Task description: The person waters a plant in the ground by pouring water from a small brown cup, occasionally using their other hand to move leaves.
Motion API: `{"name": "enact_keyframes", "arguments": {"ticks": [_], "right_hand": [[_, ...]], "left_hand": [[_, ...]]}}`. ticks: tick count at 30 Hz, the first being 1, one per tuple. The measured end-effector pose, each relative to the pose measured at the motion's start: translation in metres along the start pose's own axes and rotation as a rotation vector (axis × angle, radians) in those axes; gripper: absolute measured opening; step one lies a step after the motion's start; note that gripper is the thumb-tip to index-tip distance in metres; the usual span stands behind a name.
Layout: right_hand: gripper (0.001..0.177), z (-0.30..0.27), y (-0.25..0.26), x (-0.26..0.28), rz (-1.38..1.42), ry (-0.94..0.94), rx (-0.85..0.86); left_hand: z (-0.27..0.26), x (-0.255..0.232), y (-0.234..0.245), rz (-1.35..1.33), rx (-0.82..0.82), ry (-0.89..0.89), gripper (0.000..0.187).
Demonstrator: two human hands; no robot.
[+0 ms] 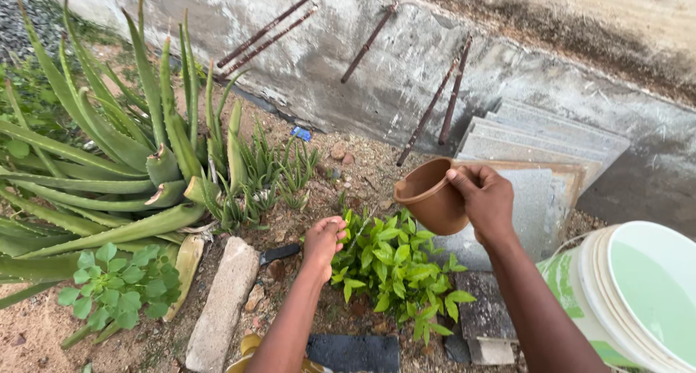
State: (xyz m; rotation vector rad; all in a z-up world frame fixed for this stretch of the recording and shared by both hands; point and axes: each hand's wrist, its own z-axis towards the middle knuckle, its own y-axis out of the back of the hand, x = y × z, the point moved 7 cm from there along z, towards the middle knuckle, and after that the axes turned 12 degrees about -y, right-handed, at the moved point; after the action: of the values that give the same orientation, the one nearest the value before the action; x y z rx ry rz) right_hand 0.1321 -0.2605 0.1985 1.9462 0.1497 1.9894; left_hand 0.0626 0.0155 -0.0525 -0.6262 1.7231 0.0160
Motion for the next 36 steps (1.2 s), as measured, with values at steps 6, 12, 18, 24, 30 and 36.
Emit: {"name": "enact_keyframes", "arguments": {"ticks": [6,12,18,24,30,36], "right_hand": [[0.02,0.001,0.023,-0.006,-0.002,-0.017,-0.024],[0.021,-0.003,0.044,-0.012,-0.048,-0.048,-0.05],[0.022,-0.002,0.06,-0.022,-0.047,-0.036,-0.065],[0.024,-0.003,0.072,-0.028,-0.088,-0.03,-0.094],[0.024,-0.004,0.082,-0.032,-0.115,-0.067,-0.118],[0.024,-0.006,0.089,-0.036,-0.125,-0.075,-0.129]], "left_hand": [[-0.003,-0.007,0.0,0.021,-0.003,-0.006,0.03],[-0.008,-0.01,-0.002,0.04,-0.001,0.019,0.03],[-0.011,-0.012,-0.003,0.065,0.001,0.021,0.029],[-0.012,-0.011,-0.003,0.078,0.007,0.03,0.029],[-0.012,-0.009,-0.002,0.09,0.007,0.033,0.029],[-0.011,-0.008,-0.002,0.085,0.011,0.034,0.029]]}}
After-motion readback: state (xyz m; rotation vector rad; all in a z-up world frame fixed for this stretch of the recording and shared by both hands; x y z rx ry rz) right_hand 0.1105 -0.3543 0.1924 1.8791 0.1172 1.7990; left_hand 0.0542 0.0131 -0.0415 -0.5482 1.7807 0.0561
